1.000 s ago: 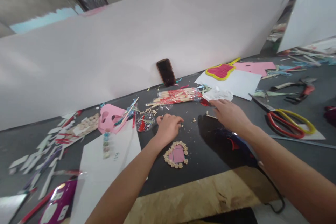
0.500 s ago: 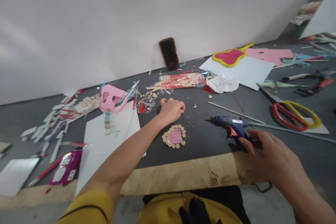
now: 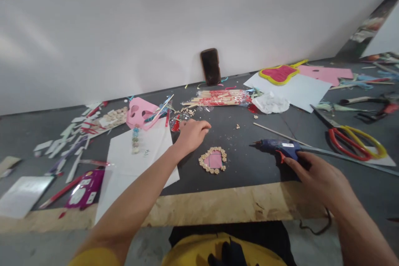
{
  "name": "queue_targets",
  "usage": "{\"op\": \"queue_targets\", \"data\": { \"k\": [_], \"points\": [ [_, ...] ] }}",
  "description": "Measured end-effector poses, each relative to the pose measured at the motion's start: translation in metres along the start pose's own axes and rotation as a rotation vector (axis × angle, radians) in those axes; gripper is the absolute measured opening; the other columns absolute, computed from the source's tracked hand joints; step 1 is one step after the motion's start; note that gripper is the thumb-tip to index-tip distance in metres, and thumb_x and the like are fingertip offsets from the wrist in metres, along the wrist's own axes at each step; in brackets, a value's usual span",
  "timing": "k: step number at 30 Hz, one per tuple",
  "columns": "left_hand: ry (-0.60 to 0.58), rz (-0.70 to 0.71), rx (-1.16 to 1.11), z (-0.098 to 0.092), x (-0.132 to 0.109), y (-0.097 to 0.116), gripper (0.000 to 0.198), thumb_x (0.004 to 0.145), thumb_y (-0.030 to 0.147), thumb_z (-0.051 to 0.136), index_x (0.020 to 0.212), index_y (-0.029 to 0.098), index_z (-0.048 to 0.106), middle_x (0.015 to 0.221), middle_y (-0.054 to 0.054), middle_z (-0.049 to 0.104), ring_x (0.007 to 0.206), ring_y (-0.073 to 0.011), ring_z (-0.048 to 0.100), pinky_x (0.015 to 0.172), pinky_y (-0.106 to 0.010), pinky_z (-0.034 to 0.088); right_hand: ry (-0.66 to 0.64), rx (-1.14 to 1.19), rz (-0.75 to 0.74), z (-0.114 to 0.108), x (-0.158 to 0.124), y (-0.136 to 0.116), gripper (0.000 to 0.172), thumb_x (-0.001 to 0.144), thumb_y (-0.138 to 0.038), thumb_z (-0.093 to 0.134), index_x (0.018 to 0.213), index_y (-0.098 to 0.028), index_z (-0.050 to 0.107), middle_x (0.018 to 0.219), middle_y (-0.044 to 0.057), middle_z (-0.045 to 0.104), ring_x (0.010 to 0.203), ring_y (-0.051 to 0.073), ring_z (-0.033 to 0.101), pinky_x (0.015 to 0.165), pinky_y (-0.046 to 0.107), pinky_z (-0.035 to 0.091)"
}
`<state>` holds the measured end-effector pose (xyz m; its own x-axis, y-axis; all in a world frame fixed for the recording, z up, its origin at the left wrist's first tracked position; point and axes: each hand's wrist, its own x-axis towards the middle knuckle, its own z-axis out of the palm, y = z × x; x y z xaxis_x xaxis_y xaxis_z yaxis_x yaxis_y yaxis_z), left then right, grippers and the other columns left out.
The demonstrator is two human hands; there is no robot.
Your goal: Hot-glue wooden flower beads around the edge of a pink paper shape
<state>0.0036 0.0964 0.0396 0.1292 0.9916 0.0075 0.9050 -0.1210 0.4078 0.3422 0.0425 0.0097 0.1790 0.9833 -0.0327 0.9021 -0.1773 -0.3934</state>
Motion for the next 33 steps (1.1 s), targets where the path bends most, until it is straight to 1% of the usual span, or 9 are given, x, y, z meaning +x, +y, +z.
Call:
{"op": "queue_targets", "data": {
  "k": [3, 6, 9, 12, 15, 19, 26, 30, 33],
  "points": [
    [0.007, 0.015, -0.093, 0.002, -0.003, -0.003, 0.017, 0.085, 0.019, 0.053, 0.088, 0.025, 0.069, 0.09, -0.002, 0.073, 0.098, -0.0256, 0.059, 0.093, -0.046, 0.038, -0.023, 0.253, 0.136, -0.009, -0.002, -0.003, 0.056, 0.062, -0.061, 0.06, 0.096, -0.017, 0.069, 0.066, 0.007, 0.067, 0.062, 0.027, 0.061, 0.058, 0.037, 0.044],
    [-0.007, 0.06, -0.223, 0.007, -0.003, -0.001, 0.014, 0.085, 0.023, 0.054, 0.088, 0.025, 0.068, 0.09, 0.0, 0.073, 0.091, -0.02, 0.064, 0.086, -0.035, 0.046, -0.063, 0.653, 0.265, -0.018, -0.013, -0.009, 0.054, 0.059, -0.059, 0.065, 0.098, -0.021, 0.066, 0.079, 0.005, 0.07, 0.065, 0.022, 0.062, 0.057, 0.032, 0.049],
    [-0.014, 0.097, -0.343, 0.013, -0.002, 0.002, 0.015, 0.085, 0.027, 0.055, 0.094, 0.025, 0.067, 0.095, 0.001, 0.073, 0.087, -0.0151, 0.066, 0.079, -0.027, 0.05, -0.176, 1.201, 0.481, -0.021, -0.028, -0.017, 0.051, 0.048, -0.043, 0.082, 0.091, -0.023, 0.064, 0.071, 0.001, 0.066, 0.056, 0.015, 0.058, 0.048, 0.023, 0.048],
    [0.002, 0.095, -0.393, 0.019, -0.002, 0.002, 0.016, 0.086, 0.029, 0.054, 0.096, 0.024, 0.066, 0.096, 0.001, 0.072, 0.088, -0.0148, 0.066, 0.079, -0.027, 0.051, -0.322, 1.436, 0.551, -0.02, -0.038, -0.024, 0.037, 0.055, -0.037, 0.081, 0.085, -0.02, 0.064, 0.062, -0.001, 0.059, 0.047, 0.007, 0.049, 0.04, 0.015, 0.039],
    [0.007, 0.074, -0.387, 0.023, -0.002, 0.001, 0.016, 0.085, 0.029, 0.055, 0.093, 0.024, 0.067, 0.093, 0.001, 0.072, 0.086, -0.0156, 0.067, 0.078, -0.028, 0.051, -0.349, 1.445, 0.506, -0.017, -0.039, -0.025, 0.03, 0.062, -0.037, 0.077, 0.082, -0.019, 0.065, 0.064, 0.002, 0.061, 0.049, 0.008, 0.05, 0.041, 0.015, 0.04],
    [0.006, 0.066, -0.318, 0.022, 0.003, 0.004, 0.015, 0.082, 0.026, 0.058, 0.093, 0.025, 0.068, 0.091, 0.0, 0.073, 0.087, -0.0171, 0.066, 0.082, -0.032, 0.049, -0.298, 1.366, 0.414, -0.007, -0.029, -0.017, 0.038, 0.061, -0.041, 0.078, 0.091, -0.02, 0.065, 0.07, 0.003, 0.065, 0.054, 0.011, 0.054, 0.044, 0.019, 0.043],
    [-0.004, 0.073, -0.119, 0.029, 0.046, 0.019, 0.018, 0.079, 0.018, 0.057, 0.086, 0.027, 0.071, 0.088, 0.0, 0.073, 0.1, -0.0263, 0.058, 0.097, -0.051, 0.034, -0.234, 1.11, 0.202, 0.0, -0.026, -0.016, 0.043, 0.068, -0.052, 0.072, 0.097, -0.021, 0.062, 0.086, 0.006, 0.069, 0.062, 0.014, 0.059, 0.05, 0.024, 0.047],
    [-0.027, 0.085, -0.099, 0.038, 0.066, 0.028, 0.018, 0.078, 0.018, 0.057, 0.086, 0.026, 0.072, 0.087, -0.001, 0.073, 0.101, -0.0278, 0.057, 0.098, -0.055, 0.03, -0.243, 1.032, 0.159, 0.001, -0.028, -0.015, 0.043, 0.072, -0.055, 0.067, 0.096, -0.02, 0.059, 0.075, 0.005, 0.067, 0.061, 0.014, 0.058, 0.052, 0.023, 0.046],
    [-0.048, 0.099, -0.137, 0.041, 0.066, 0.035, 0.018, 0.078, 0.019, 0.058, 0.087, 0.026, 0.072, 0.088, -0.001, 0.073, 0.102, -0.0272, 0.058, 0.1, -0.053, 0.03, -0.242, 1.019, 0.132, 0.003, -0.027, -0.013, 0.04, 0.076, -0.054, 0.064, 0.096, -0.02, 0.059, 0.072, 0.004, 0.066, 0.059, 0.013, 0.057, 0.052, 0.023, 0.044]
  ]
}}
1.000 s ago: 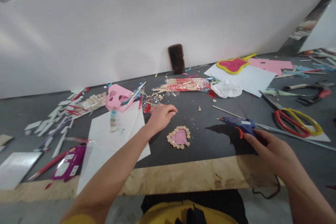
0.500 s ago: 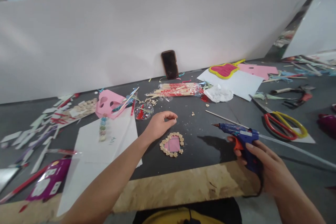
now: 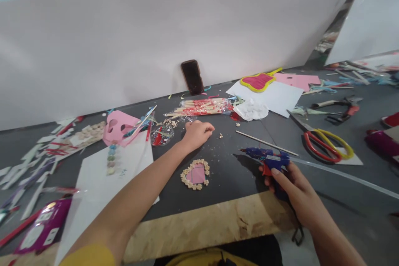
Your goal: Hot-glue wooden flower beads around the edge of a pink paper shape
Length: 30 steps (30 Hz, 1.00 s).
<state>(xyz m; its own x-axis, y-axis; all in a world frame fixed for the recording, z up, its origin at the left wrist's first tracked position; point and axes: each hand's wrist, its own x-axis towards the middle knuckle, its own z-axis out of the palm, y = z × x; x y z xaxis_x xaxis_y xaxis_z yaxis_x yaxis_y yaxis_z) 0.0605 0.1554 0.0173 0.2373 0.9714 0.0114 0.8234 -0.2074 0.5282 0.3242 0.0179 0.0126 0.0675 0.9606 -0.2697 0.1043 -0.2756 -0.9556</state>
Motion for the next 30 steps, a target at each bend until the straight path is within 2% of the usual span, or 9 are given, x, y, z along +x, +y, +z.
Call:
{"op": "queue_targets", "data": {
  "k": [3, 6, 8, 12, 17, 19, 23, 27, 30],
  "points": [
    [-0.033, 0.007, -0.087, 0.002, -0.008, 0.004, 0.015, 0.078, 0.021, 0.06, 0.086, 0.026, 0.072, 0.088, 0.0, 0.074, 0.095, -0.0238, 0.062, 0.097, -0.045, 0.037, 0.002, -0.002, -0.025, -0.001, 0.002, 0.004, 0.038, 0.078, -0.053, 0.063, 0.097, -0.02, 0.058, 0.073, 0.004, 0.066, 0.059, 0.013, 0.056, 0.051, 0.024, 0.044],
    [-0.052, -0.007, -0.21, 0.003, -0.02, 0.005, 0.015, 0.08, 0.027, 0.06, 0.09, 0.024, 0.071, 0.09, 0.0, 0.074, 0.084, -0.0184, 0.065, 0.084, -0.033, 0.047, 0.012, 0.012, -0.044, -0.002, 0.001, 0.007, 0.038, 0.078, -0.051, 0.064, 0.099, -0.02, 0.057, 0.073, 0.004, 0.065, 0.06, 0.013, 0.056, 0.05, 0.023, 0.044],
    [-0.047, -0.028, -0.289, 0.002, -0.031, 0.006, 0.017, 0.081, 0.032, 0.06, 0.092, 0.023, 0.071, 0.09, 0.001, 0.074, 0.078, -0.0156, 0.065, 0.075, -0.028, 0.05, 0.001, 0.047, -0.035, -0.001, -0.002, 0.008, 0.04, 0.077, -0.05, 0.065, 0.101, -0.019, 0.056, 0.072, 0.003, 0.065, 0.059, 0.013, 0.055, 0.048, 0.023, 0.043],
    [-0.021, -0.079, -0.408, -0.002, -0.054, 0.014, 0.019, 0.08, 0.036, 0.063, 0.092, 0.024, 0.07, 0.088, 0.002, 0.072, 0.073, -0.0125, 0.064, 0.067, -0.023, 0.052, -0.074, 0.139, 0.015, 0.009, -0.013, 0.006, 0.04, 0.078, -0.052, 0.064, 0.101, -0.019, 0.056, 0.06, 0.0, 0.059, 0.052, 0.012, 0.052, 0.044, 0.023, 0.04],
    [0.008, -0.156, -0.497, -0.007, -0.079, 0.022, 0.024, 0.08, 0.041, 0.062, 0.095, 0.023, 0.067, 0.088, 0.0, 0.07, 0.062, -0.0102, 0.061, 0.052, -0.021, 0.052, -0.019, 0.219, 0.029, 0.033, -0.029, -0.008, 0.039, 0.08, -0.053, 0.061, 0.104, -0.024, 0.051, 0.082, 0.003, 0.068, 0.054, 0.01, 0.053, 0.045, 0.023, 0.043],
    [0.028, -0.171, -0.514, -0.009, -0.087, 0.022, 0.021, 0.079, 0.04, 0.064, 0.091, 0.023, 0.068, 0.086, 0.001, 0.07, 0.063, -0.0106, 0.062, 0.054, -0.021, 0.053, -0.013, 0.211, 0.043, 0.039, -0.033, -0.011, 0.038, 0.081, -0.054, 0.059, 0.103, -0.024, 0.051, 0.086, 0.004, 0.069, 0.056, 0.011, 0.055, 0.047, 0.023, 0.045],
    [0.101, -0.171, -0.507, -0.016, -0.101, 0.018, 0.013, 0.078, 0.034, 0.066, 0.086, 0.024, 0.069, 0.086, 0.001, 0.07, 0.078, -0.0145, 0.065, 0.072, -0.027, 0.054, -0.031, 0.179, 0.044, 0.044, -0.037, -0.011, 0.04, 0.079, -0.056, 0.06, 0.102, -0.024, 0.054, 0.086, 0.005, 0.07, 0.055, 0.011, 0.055, 0.045, 0.022, 0.044],
    [0.218, -0.086, -0.406, -0.021, -0.116, 0.013, 0.005, 0.078, 0.029, 0.068, 0.082, 0.025, 0.07, 0.091, 0.0, 0.067, 0.092, -0.0169, 0.062, 0.089, -0.033, 0.048, -0.03, 0.189, 0.05, 0.046, -0.041, -0.009, 0.04, 0.077, -0.055, 0.063, 0.101, -0.024, 0.054, 0.084, 0.004, 0.069, 0.053, 0.011, 0.053, 0.044, 0.022, 0.044],
    [0.294, -0.035, -0.33, -0.022, -0.13, 0.008, 0.003, 0.08, 0.027, 0.068, 0.082, 0.027, 0.07, 0.094, 0.0, 0.065, 0.096, -0.0172, 0.058, 0.092, -0.034, 0.045, -0.038, 0.195, 0.054, 0.048, -0.043, -0.008, 0.041, 0.077, -0.055, 0.063, 0.103, -0.025, 0.053, 0.087, 0.004, 0.069, 0.053, 0.011, 0.053, 0.045, 0.023, 0.045]
  ]
}}
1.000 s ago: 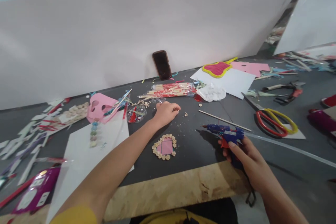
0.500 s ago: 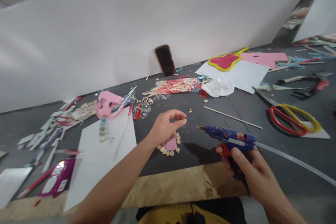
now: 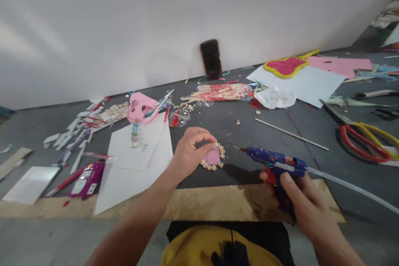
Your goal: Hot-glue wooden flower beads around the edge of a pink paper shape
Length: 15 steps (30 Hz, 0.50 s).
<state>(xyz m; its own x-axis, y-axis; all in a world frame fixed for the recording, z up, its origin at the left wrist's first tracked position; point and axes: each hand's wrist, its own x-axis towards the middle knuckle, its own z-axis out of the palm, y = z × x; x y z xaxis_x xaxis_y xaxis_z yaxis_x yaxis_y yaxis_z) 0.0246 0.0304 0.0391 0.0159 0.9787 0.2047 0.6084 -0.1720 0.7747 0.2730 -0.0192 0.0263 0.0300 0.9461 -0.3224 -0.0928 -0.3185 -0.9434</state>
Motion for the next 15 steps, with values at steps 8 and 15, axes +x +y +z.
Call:
{"op": "queue_targets", "data": {
  "k": [8, 15],
  "points": [
    [0.023, -0.015, 0.327, 0.016, -0.045, -0.007, 0.008, 0.076, 0.022, 0.073, 0.072, 0.029, 0.072, 0.088, 0.0, 0.068, 0.099, -0.0237, 0.051, 0.09, -0.046, 0.037, 0.055, -0.045, 0.002, -0.003, 0.004, 0.003, 0.038, 0.075, -0.054, 0.065, 0.097, -0.024, 0.057, 0.083, 0.002, 0.068, 0.054, 0.01, 0.053, 0.045, 0.022, 0.047],
    [0.054, 0.023, 0.378, 0.031, -0.075, -0.009, 0.009, 0.08, 0.022, 0.069, 0.078, 0.03, 0.071, 0.089, -0.001, 0.067, 0.102, -0.0251, 0.048, 0.089, -0.048, 0.035, 0.04, -0.251, -0.061, -0.012, 0.012, 0.004, 0.044, 0.076, -0.059, 0.061, 0.097, -0.021, 0.06, 0.071, 0.004, 0.066, 0.052, 0.014, 0.055, 0.042, 0.025, 0.045]
  ]
}}
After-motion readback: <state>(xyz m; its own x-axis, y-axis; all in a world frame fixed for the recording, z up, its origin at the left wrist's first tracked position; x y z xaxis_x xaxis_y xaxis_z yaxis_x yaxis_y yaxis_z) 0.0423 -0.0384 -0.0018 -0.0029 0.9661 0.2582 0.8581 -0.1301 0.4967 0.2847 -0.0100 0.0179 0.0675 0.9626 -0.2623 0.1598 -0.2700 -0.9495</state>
